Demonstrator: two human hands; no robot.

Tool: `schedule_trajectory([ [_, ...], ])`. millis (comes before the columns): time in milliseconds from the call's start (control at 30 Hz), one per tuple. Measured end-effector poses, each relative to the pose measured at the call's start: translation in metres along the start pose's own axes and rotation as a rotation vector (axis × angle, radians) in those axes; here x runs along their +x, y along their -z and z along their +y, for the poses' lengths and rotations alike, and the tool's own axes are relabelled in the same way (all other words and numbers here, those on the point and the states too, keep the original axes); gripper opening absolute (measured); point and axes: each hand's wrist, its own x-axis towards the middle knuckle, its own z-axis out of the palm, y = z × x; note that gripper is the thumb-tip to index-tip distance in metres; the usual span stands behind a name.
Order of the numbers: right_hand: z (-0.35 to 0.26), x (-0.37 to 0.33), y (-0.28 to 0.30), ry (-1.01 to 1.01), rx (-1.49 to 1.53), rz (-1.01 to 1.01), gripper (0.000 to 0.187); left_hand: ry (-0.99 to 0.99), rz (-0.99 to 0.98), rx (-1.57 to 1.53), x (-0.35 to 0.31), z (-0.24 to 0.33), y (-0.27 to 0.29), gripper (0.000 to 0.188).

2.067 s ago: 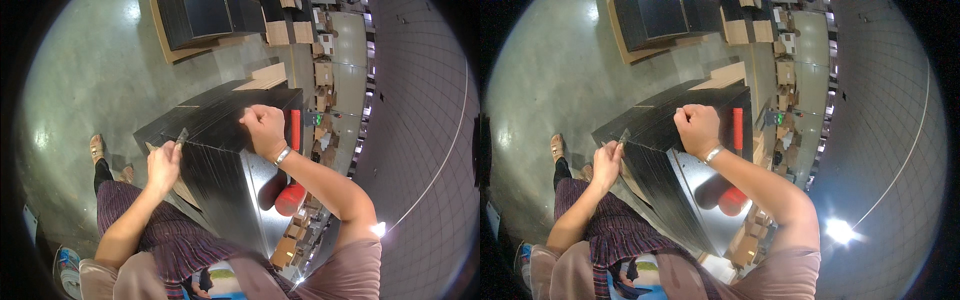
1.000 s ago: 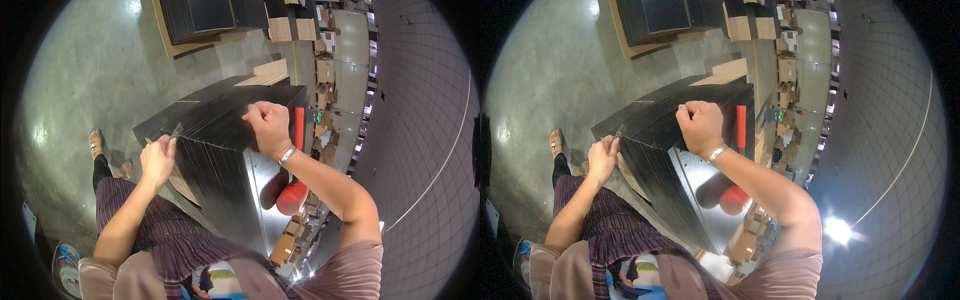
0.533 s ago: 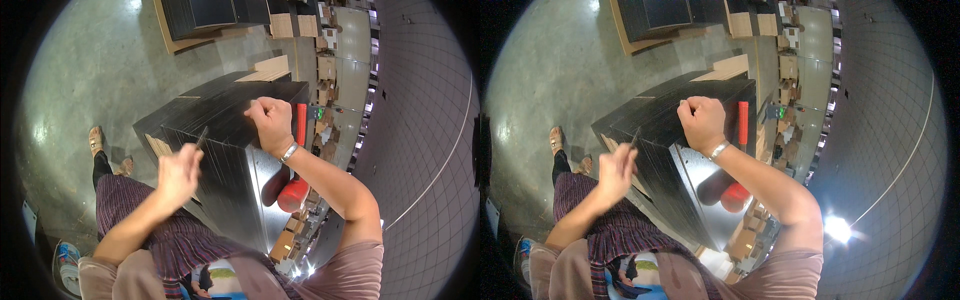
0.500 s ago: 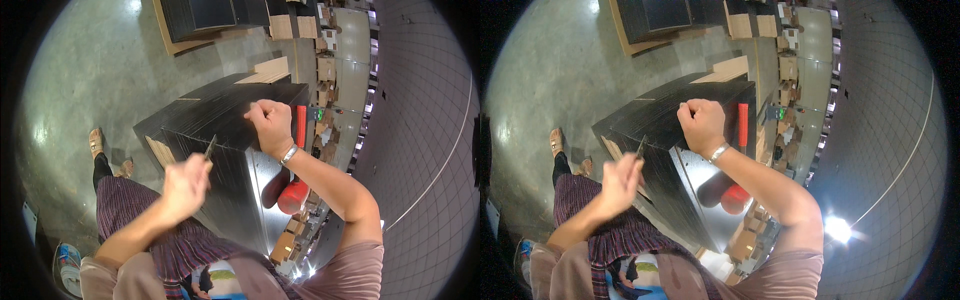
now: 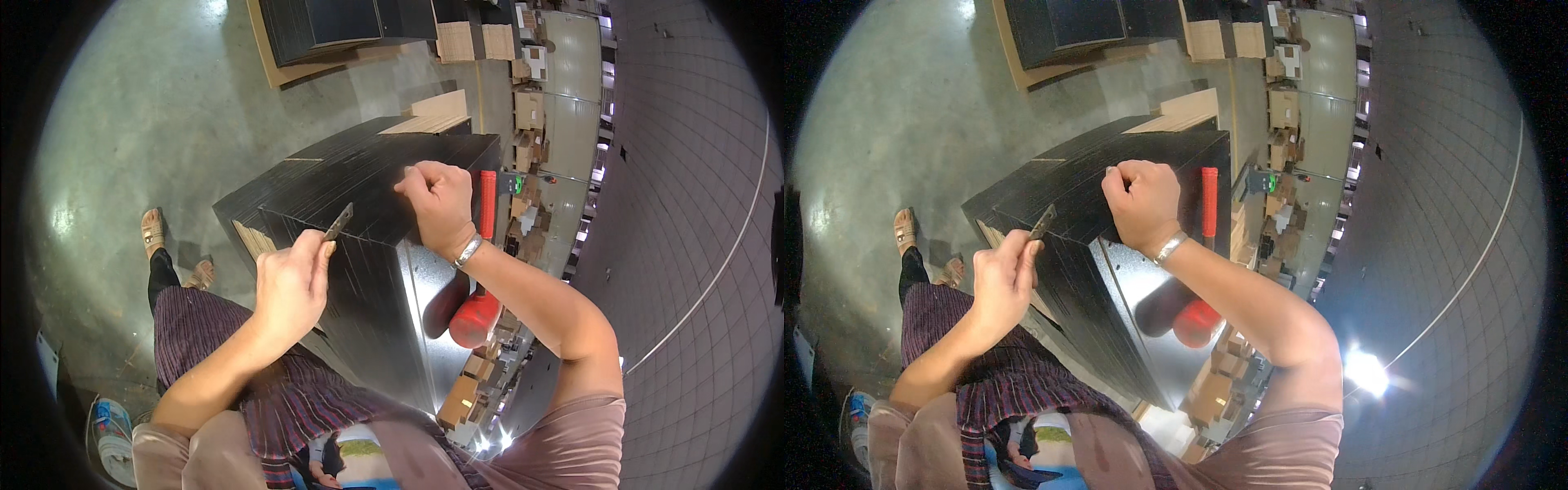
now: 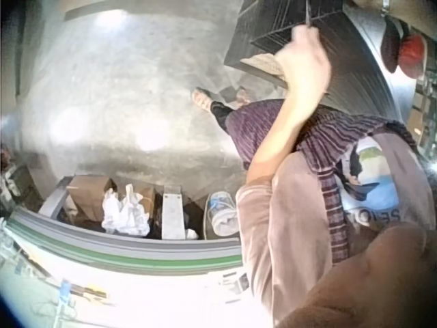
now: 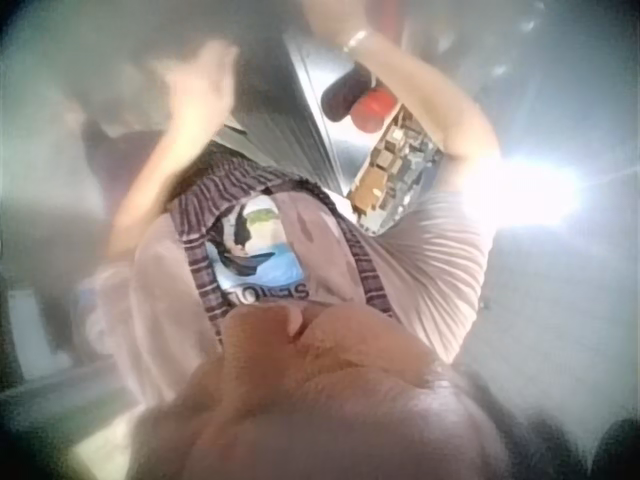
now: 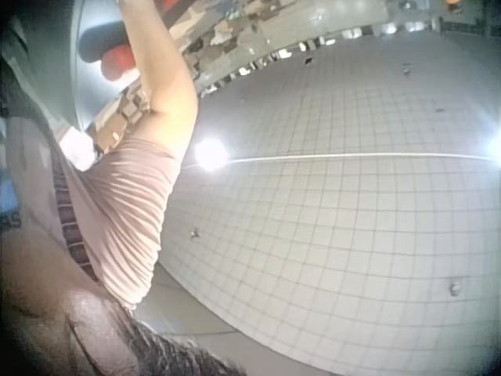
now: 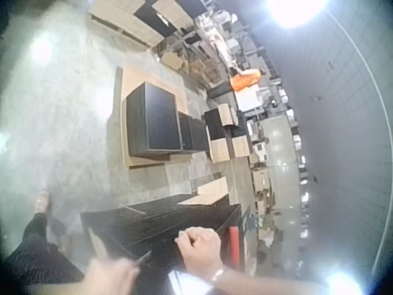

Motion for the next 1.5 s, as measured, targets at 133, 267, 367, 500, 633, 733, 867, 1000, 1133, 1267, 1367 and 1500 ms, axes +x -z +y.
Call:
schedule_trajectory([
  [133, 0.001, 0.000, 0.001, -0.008, -0.018, -0.018, 0.032, -0.375, -0.092, -0.177, -0.010, 0.032, -0.007, 0.007],
  [267, 0.000, 0.002, 0.000, 0.008, 0.006, 0.001, 0.032, -0.403, -0.125, -0.250, -0.014, 0.035, -0.012, 0.010],
  [367, 0.001, 0.002, 0.001, 0.013, 0.003, 0.008, 0.032, -0.271, -0.056, -0.232, -0.007, 0.030, -0.005, 0.008],
  [500, -0.001, 0.001, 0.001, 0.005, 0.008, -0.007, 0.032, -0.011, -0.019, -0.329, -0.005, 0.026, -0.003, 0.012],
  [633, -0.004, 0.001, 0.003, -0.022, -0.005, -0.019, 0.031, 0.020, -0.059, -0.394, 0.010, 0.030, -0.006, 0.025],
  [733, -0.004, 0.002, 0.000, 0.006, 0.017, -0.004, 0.032, -0.119, -0.013, -0.396, 0.011, 0.025, -0.012, 0.032],
  [867, 0.001, 0.001, 0.000, 0.036, 0.002, 0.011, 0.031, -0.016, -0.037, -0.465, 0.009, 0.019, -0.002, 0.019],
  [1000, 0.000, 0.001, 0.004, 0.024, -0.033, -0.013, 0.031, 0.277, -0.085, -0.458, 0.008, 0.016, 0.006, 0.037],
  [1133, -0.001, 0.002, 0.000, 0.037, -0.014, -0.007, 0.031, 0.100, -0.121, -0.353, -0.002, 0.014, -0.007, 0.035],
  [1267, -0.001, 0.001, 0.002, 0.041, -0.018, -0.002, 0.031, 0.512, -0.132, -0.260, 0.000, -0.054, -0.016, 0.037],
  [1367, 0.000, 0.002, 0.001, 0.043, -0.017, 0.002, 0.031, 0.573, -0.108, -0.196, 0.002, -0.058, -0.011, 0.035],
  [1500, 0.001, 0.002, -0.001, 0.036, 0.016, -0.014, 0.031, 0.301, -0.073, -0.377, -0.012, -0.034, -0.019, 0.040],
])
